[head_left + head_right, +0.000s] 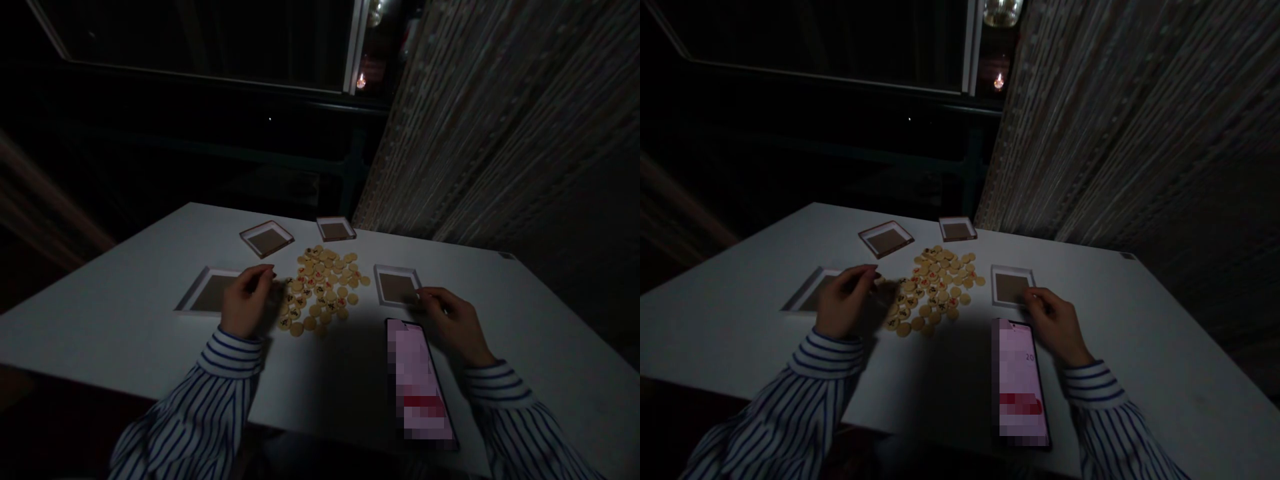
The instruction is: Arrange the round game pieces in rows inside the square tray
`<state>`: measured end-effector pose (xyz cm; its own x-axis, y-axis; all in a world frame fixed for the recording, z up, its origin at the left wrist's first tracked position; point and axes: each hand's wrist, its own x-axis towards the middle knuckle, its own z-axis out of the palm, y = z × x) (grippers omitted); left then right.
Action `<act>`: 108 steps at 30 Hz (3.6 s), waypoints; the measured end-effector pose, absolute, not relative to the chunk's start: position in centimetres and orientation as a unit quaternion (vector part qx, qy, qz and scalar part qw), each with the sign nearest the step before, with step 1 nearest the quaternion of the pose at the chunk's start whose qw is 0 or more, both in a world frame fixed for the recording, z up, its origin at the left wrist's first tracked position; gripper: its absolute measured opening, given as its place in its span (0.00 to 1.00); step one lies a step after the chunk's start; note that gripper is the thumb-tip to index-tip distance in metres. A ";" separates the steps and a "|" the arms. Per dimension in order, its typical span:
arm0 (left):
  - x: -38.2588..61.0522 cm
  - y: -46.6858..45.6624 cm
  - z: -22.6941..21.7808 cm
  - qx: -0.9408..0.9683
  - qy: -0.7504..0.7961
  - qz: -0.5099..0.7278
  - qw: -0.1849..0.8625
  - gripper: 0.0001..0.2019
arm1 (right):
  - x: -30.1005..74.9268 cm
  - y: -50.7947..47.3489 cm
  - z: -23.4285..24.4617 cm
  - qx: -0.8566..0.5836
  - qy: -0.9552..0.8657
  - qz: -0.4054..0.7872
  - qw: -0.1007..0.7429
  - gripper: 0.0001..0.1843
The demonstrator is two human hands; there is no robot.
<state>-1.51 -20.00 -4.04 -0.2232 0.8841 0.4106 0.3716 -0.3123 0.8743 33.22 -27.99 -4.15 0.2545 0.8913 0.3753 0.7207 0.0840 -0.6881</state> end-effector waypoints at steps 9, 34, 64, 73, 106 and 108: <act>-0.5 -14.9 -1.8 0.617 0.496 0.547 0.271 0.12 | 32.7 -27.9 -3.0 -0.654 -0.613 0.134 0.422 0.15; -2.5 -15.6 -4.3 0.831 0.414 0.335 0.158 0.08 | 25.3 -22.9 -0.2 -0.482 -0.859 0.108 0.135 0.12; -3.1 -15.4 -4.6 0.869 0.420 0.227 0.128 0.11 | 16.9 -17.9 -1.1 -0.382 -0.916 0.110 -0.050 0.13; -3.1 -15.5 -4.6 0.864 0.425 0.231 0.139 0.12 | 16.1 -17.4 -0.6 -0.391 -0.907 0.132 -0.086 0.12; -1.1 -16.7 -4.2 0.609 0.425 0.401 0.536 0.16 | 16.8 -17.7 -0.8 -0.446 -0.887 0.033 0.113 0.10; -1.0 -16.8 -4.2 0.595 0.421 0.397 0.558 0.16 | 16.8 -17.8 -0.7 -0.444 -0.887 0.037 0.117 0.12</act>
